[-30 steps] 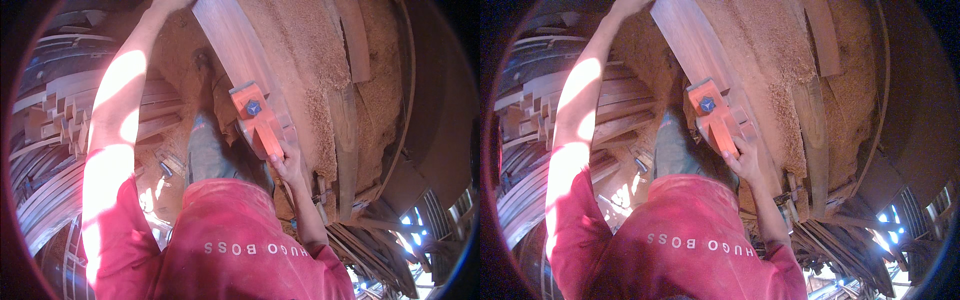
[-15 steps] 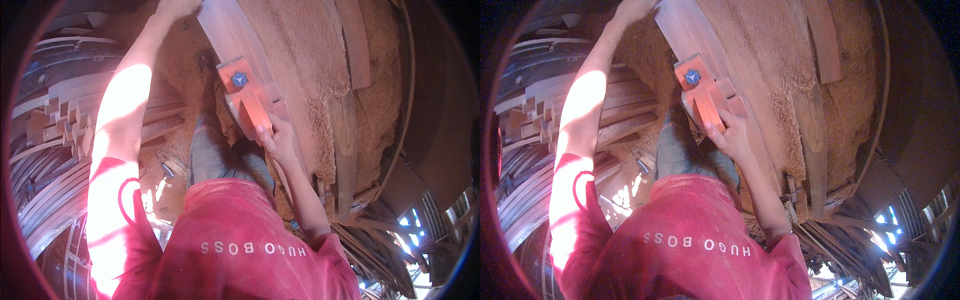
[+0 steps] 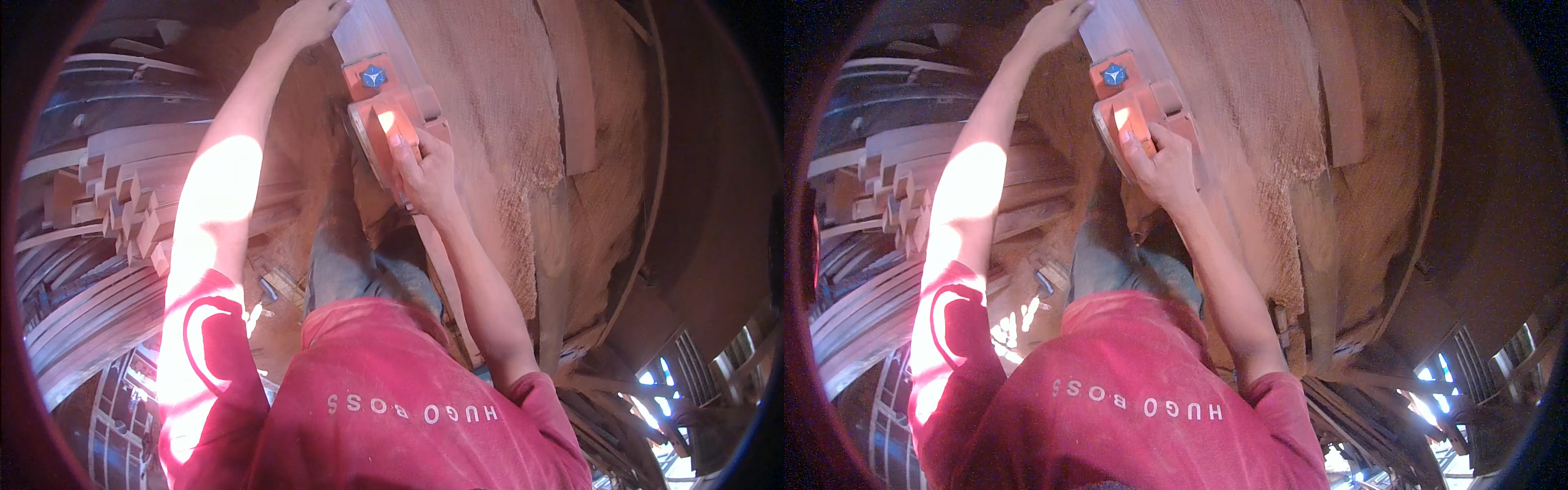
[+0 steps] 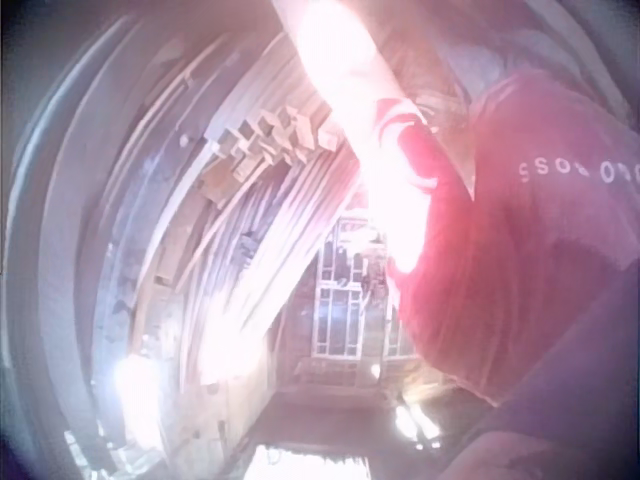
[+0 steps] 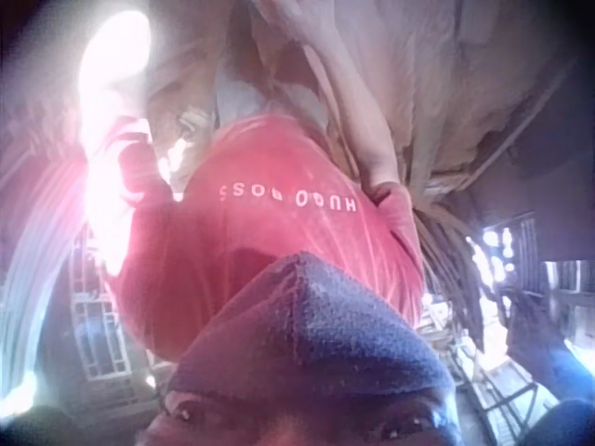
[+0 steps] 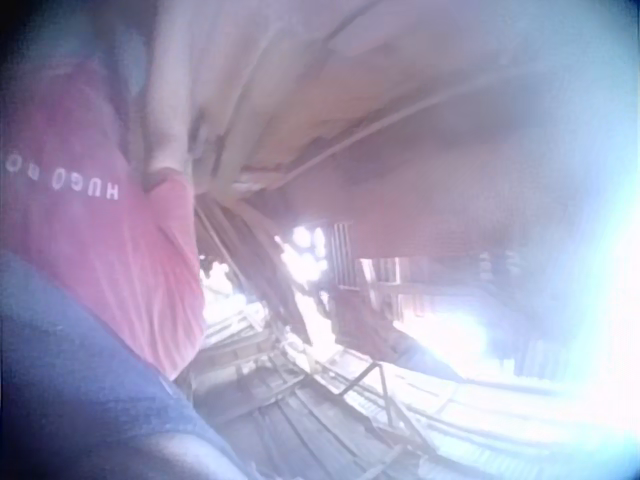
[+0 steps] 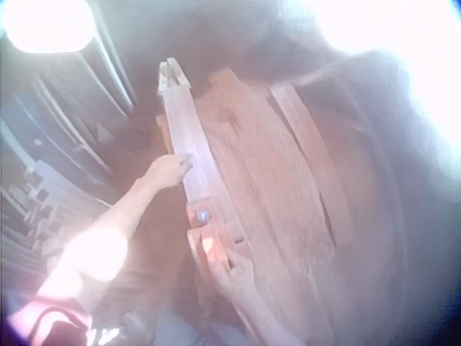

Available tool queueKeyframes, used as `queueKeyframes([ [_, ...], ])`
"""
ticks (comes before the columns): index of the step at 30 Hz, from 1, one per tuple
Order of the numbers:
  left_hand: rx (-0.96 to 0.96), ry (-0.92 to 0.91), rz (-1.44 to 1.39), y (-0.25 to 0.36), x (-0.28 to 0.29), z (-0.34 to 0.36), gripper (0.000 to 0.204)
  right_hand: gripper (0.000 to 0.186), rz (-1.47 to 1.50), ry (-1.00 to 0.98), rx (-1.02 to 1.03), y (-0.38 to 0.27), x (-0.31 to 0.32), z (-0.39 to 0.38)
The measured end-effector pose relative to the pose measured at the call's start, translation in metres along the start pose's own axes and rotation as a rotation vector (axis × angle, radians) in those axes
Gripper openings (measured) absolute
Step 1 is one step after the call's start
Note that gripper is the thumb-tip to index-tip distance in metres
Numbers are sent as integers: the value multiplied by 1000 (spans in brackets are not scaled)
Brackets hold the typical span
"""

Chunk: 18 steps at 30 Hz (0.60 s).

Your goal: The person uses a power sander to smooth a wooden beam, then switches to a circular saw to cut through the same piece of wood.

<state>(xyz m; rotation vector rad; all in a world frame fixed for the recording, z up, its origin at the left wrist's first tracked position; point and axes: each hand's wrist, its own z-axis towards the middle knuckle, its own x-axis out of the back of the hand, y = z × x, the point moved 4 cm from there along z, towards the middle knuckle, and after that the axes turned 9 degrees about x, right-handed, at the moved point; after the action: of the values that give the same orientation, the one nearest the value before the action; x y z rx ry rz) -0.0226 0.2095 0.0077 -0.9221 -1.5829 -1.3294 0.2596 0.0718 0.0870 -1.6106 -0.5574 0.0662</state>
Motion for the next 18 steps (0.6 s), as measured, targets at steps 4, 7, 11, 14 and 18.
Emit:
queueKeyframes([
  [4, 381, 272, -567, -41, -15, -49, 37, 41, 0, 10, 87, -7, -12, 31],
  [7, 519, 247, -655, -48, -57, -121, 35, 43, -10, -3, -16, -11, -21, 53],
  [11, 609, 84, -669, -15, -109, -217, 33, 45, 87, -35, 32, -23, -28, 81],
  [14, 645, -4, -1143, 19, -124, -244, 36, 48, 118, 6, 41, -24, -41, 104],
  [18, 712, -143, -1057, 65, -115, -254, 48, 51, -24, 35, 89, -21, -56, 143],
])
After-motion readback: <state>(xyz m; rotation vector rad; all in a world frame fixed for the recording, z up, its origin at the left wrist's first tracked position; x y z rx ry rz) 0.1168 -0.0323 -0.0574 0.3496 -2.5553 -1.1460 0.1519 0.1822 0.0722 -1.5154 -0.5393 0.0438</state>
